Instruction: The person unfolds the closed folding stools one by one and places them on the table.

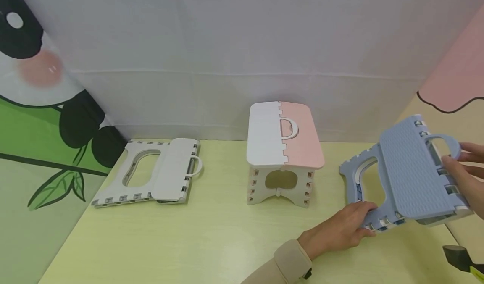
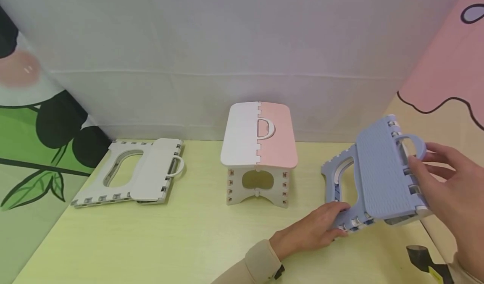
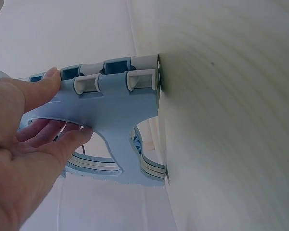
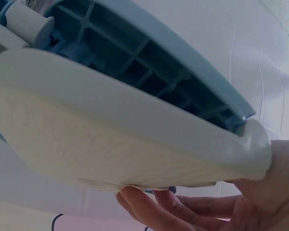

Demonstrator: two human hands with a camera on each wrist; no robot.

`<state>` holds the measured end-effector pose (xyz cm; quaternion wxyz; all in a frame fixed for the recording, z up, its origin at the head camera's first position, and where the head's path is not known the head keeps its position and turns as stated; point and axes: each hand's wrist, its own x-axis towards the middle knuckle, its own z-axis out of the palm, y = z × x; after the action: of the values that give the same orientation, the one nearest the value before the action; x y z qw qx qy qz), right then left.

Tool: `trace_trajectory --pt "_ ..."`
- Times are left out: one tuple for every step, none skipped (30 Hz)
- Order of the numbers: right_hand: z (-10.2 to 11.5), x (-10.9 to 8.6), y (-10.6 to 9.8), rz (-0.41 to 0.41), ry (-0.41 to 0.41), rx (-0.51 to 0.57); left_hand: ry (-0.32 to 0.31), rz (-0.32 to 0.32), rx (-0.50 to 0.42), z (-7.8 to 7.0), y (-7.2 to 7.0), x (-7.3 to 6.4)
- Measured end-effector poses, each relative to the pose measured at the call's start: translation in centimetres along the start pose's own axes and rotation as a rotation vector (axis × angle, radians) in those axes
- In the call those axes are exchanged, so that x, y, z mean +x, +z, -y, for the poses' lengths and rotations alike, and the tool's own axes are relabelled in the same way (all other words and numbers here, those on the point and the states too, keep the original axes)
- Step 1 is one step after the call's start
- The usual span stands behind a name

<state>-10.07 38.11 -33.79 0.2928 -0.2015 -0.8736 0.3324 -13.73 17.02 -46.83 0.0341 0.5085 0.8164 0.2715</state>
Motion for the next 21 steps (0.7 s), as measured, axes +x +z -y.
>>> trace_trajectory --pt "0.2 0.0 0.0 -0.007 -0.003 -0.001 0.000 0.001 -0.005 0.0 0.0 0.0" --pt "0.3 -0.1 0.0 -0.009 -0.002 -0.002 0.002 0.003 -0.010 0.0 0.0 0.1" --pt "0.4 -0.1 0.0 -0.013 0.002 -0.006 0.004 0.003 -0.014 0.0 0.0 0.1" --pt "0.5 -0.1 0.0 -0.015 0.001 -0.008 0.008 0.003 -0.018 0.0 0.0 0.1" --pt "0.6 -0.2 0.0 -0.015 0.003 -0.006 0.010 0.003 -0.023 0.0 0.0 0.2" --pt "0.6 -0.2 0.0 -0.013 0.003 -0.007 0.011 0.003 -0.024 0.0 0.0 0.2" --pt "0.7 -0.2 0.0 -0.009 0.005 -0.008 0.012 0.004 -0.027 0.0 0.1 0.2" --pt "0.7 -0.2 0.0 -0.007 0.006 -0.010 0.012 0.005 -0.028 0.0 0.1 0.2" --pt "0.8 -0.2 0.0 -0.006 0.004 -0.010 0.012 0.007 -0.029 0.0 0.1 0.3" --pt "0.8 -0.3 0.0 -0.003 -0.005 -0.006 0.012 0.008 -0.029 0.0 0.1 0.3" --pt "0.9 -0.3 -0.1 0.004 -0.020 -0.004 0.012 0.010 -0.029 0.0 0.1 0.3" --pt "0.9 -0.3 -0.1 0.013 -0.037 -0.005 0.012 0.013 -0.033 0.0 0.2 0.3" --pt "1.0 -0.4 -0.1 0.022 -0.053 -0.004 0.013 0.015 -0.036 0.0 0.2 0.3" --pt "1.0 -0.4 -0.2 0.028 -0.068 -0.008 0.012 0.018 -0.040 0.1 0.2 0.3" --pt "1.0 -0.4 -0.2 0.036 -0.085 -0.011 0.013 0.021 -0.047 0.1 0.2 0.3" --pt "1.1 -0.4 -0.2 0.041 -0.098 -0.011 0.014 0.024 -0.052 0.1 0.2 0.3" --pt "1.1 -0.4 -0.2 0.045 -0.108 -0.010 0.014 0.026 -0.060 0.1 0.2 0.3" --pt "1.1 -0.3 -0.2 0.047 -0.111 -0.007 0.015 0.029 -0.067 0.1 0.2 0.3" --pt "1.2 -0.3 -0.2 0.044 -0.113 -0.004 0.018 0.029 -0.072 0.1 0.2 0.3" --pt "1.2 -0.2 -0.2 0.038 -0.114 -0.003 0.023 0.028 -0.074 0.1 0.2 0.3" --pt "1.2 -0.2 -0.2 0.032 -0.116 0.001 0.029 0.025 -0.074 0.1 0.2 0.3"
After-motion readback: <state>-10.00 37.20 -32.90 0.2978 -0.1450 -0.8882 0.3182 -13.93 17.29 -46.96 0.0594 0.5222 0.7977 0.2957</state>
